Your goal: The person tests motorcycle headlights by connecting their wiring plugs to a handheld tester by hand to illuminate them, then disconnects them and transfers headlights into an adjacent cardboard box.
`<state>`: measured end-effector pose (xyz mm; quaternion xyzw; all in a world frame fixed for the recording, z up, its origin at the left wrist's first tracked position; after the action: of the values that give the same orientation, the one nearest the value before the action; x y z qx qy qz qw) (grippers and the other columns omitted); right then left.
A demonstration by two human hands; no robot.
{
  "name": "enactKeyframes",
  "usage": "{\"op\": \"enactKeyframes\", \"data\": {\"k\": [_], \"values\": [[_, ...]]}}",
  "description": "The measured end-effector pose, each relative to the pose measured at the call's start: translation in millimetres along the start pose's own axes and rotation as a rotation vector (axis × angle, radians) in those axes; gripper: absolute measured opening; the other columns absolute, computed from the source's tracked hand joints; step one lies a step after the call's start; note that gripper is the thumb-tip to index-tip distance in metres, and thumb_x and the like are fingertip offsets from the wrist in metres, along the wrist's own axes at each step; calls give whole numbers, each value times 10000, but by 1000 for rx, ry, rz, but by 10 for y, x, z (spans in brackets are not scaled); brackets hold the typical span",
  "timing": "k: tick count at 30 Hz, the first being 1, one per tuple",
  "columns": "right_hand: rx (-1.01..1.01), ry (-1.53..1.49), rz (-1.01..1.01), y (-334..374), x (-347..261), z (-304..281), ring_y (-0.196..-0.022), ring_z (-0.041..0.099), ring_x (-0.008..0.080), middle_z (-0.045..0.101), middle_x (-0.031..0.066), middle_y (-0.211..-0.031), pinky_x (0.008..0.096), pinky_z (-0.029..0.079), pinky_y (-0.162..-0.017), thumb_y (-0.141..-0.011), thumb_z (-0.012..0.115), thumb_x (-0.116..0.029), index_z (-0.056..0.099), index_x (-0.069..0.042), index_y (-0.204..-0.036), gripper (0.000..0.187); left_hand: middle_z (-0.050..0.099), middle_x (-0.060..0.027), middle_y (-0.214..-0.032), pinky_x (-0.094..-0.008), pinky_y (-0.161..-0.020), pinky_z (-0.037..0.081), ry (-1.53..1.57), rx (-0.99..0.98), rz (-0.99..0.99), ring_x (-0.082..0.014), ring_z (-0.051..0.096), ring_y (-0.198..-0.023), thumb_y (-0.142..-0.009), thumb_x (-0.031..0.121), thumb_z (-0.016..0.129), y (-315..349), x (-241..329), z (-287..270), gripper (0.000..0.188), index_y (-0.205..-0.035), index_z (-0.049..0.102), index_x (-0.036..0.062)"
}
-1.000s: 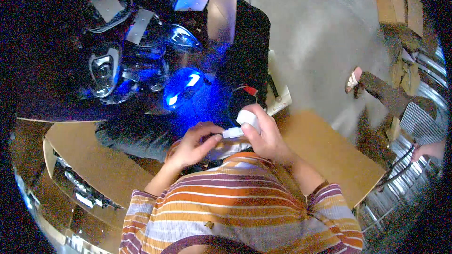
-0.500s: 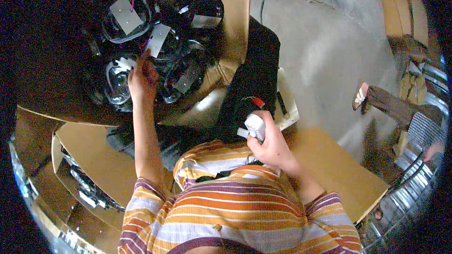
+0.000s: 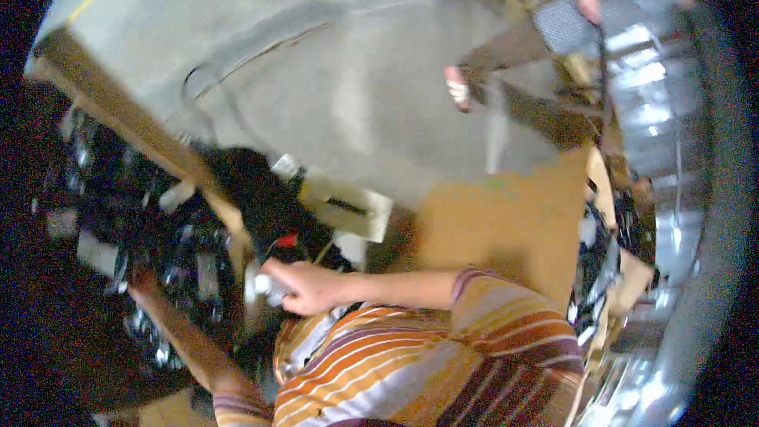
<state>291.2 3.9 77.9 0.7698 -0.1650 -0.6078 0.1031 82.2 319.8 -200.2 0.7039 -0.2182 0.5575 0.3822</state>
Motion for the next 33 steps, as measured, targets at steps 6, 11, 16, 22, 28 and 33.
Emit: {"op": "enactKeyframes", "data": {"k": [6, 11, 16, 22, 28, 33], "values": [[9, -56, 3, 144, -31, -71, -622, 498, 252, 479, 133, -683, 337, 377, -546, -630, 449, -40, 317, -38, -969, 364, 538, -95, -851, -305, -664, 422, -454, 343, -65, -210, 515, -766, -734, 123, 405, 146, 45, -93, 260, -976, 440, 33], [48, -69, -34, 155, -1, -55, -623, 494, 258, 474, 127, -685, 335, 369, -540, -619, 457, -42, 331, -47, -952, 356, 531, -82, -906, -281, -674, 431, -847, 760, -171, -198, 518, -792, -753, 92, 408, 879, 504, 463, 316, -1062, 375, 34], [79, -23, -75, 137, -52, -39, -618, 491, 259, 472, 122, -678, 340, 366, -536, -610, 452, -35, 331, -46, -951, 362, 551, -144, -854, -274, -602, 412, -536, 699, -307, -186, 529, -698, -817, 226, 340, 1189, 937, 988, 307, -1026, 473, 45], [52, 9, -92, 140, -12, 28, -610, 489, 263, 473, 123, -666, 347, 358, -526, -608, 448, -28, 332, -43, -945, 357, 555, -160, -814, -328, -571, 390, -655, 760, 143, -216, 511, -654, -818, 241, 336, 1339, 1130, 1154, 350, -1017, 458, -20], [-45, 19, -56, 149, -95, 70, -625, 495, 260, 479, 126, -678, 344, 368, -542, -616, 449, -32, 337, -43, -939, 342, 540, -131, -844, -286, -549, 399, -207, 890, 82, -185, 479, -643, -797, 211, 405, 1539, 1067, 1094, 312, -987, 468, -29], [-35, 19, -68, 134, -49, 132, -617, 497, 265, 479, 131, -678, 350, 373, -533, -630, 448, -37, 328, -50, -953, 346, 516, -147, -932, -263, -658, 413, -376, 743, 36, -182, 511, -763, -812, 181, 369, 1596, 1238, 1042, 293, -970, 476, -42]]}}
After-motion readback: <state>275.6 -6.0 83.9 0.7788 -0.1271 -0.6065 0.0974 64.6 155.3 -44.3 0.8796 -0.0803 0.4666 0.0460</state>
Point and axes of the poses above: each hand's wrist, its own y-axis away from the middle knuckle, its own z-axis out of the palm, x = y × z, the point moved 4 cm from there along -y, towards the middle knuckle
